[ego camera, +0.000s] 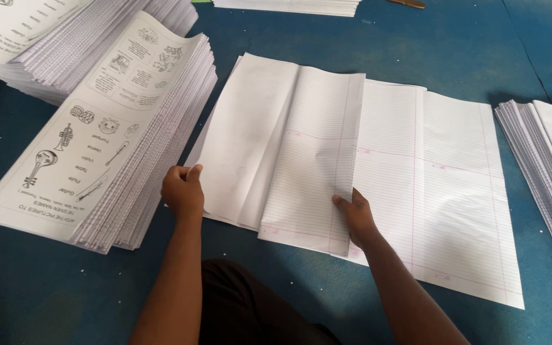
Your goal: The person inserts printed sheets into pre-folded lined paper covers and stacks the assembled notebooks. The person repeatedly picks up a printed sheet, places it inside a folded cover, and adds the completed unit to a growing stack.
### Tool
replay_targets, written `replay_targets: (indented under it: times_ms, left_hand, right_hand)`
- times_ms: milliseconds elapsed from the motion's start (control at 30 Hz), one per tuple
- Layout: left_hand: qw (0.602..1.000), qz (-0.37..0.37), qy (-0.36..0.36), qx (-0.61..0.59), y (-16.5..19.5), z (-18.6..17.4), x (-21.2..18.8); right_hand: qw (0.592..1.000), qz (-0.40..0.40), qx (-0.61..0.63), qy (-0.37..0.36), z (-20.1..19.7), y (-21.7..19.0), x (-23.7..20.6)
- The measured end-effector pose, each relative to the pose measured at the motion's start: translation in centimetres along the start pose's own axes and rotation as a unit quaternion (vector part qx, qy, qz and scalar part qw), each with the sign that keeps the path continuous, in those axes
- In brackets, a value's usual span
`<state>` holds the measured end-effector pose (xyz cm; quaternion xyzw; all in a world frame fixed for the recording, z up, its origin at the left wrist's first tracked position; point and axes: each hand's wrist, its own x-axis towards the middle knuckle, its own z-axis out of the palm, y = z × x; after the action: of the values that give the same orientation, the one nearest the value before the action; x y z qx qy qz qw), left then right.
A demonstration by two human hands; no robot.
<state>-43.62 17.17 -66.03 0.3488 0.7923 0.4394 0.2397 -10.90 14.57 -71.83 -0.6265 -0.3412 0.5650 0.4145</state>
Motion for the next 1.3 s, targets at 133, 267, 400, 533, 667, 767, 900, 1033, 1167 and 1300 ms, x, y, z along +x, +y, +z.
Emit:
replay_targets:
  times_ms: [133, 267, 400, 533, 667, 767, 900, 1033, 1167, 1300]
  left_hand:
    - [0.992, 0.036, -0.018, -0.118, -0.1, 0.1, -0.3]
    - [0.968, -0.043, -0.111, -0.22, 0.3, 0.4, -0.8]
    - [0.939, -0.086, -0.198, -0.267, 0.7, 0.8, -1.2]
    - [0.917, -0.075, -0.295, -0.258, 0.5, 1.4, -1.1]
    - [0.882, -0.042, -0.407, -0.235, 0.3, 2.1, -1.2]
    - [0.878, -0.022, -0.435, -0.2, 0.4, 2.7, -1.6]
    - [0.869, -0.023, -0.458, -0.187, 1.0, 3.2, -1.9]
    - [0.866, -0.011, -0.473, -0.164, 1.3, 3.9, -2.2]
    - [0.851, 0.006, -0.499, -0.165, 1.2, 5.0, -2.5]
    - [0.856, 0.0, -0.5, -0.135, 1.2, 5.6, -2.6]
  right_hand:
    - [1.0, 0.012, 0.004, 0.001, 0.3, -0.2, -0.1]
    - [1.0, 0.006, -0.011, 0.007, 0.8, -0.5, -0.3]
    - [1.0, -0.003, -0.013, 0.017, 1.7, -0.9, -0.5]
    - [1.0, -0.001, -0.008, 0.018, 2.9, -1.6, -0.2]
    - [1.0, -0.014, -0.002, 0.022, 4.1, -1.8, 0.4]
    - [0.999, -0.011, -0.014, 0.029, 4.7, -1.7, 0.7]
    - [0.999, -0.028, -0.013, 0.021, 5.2, -1.7, 1.2]
    - [1.0, -0.014, -0.002, 0.024, 5.5, -1.6, 1.4]
    - [1.0, -0.014, 0.005, 0.017, 6.0, -1.4, 1.3]
    - [0.999, -0.035, 0.022, -0.006, 6.1, -1.2, 1.4]
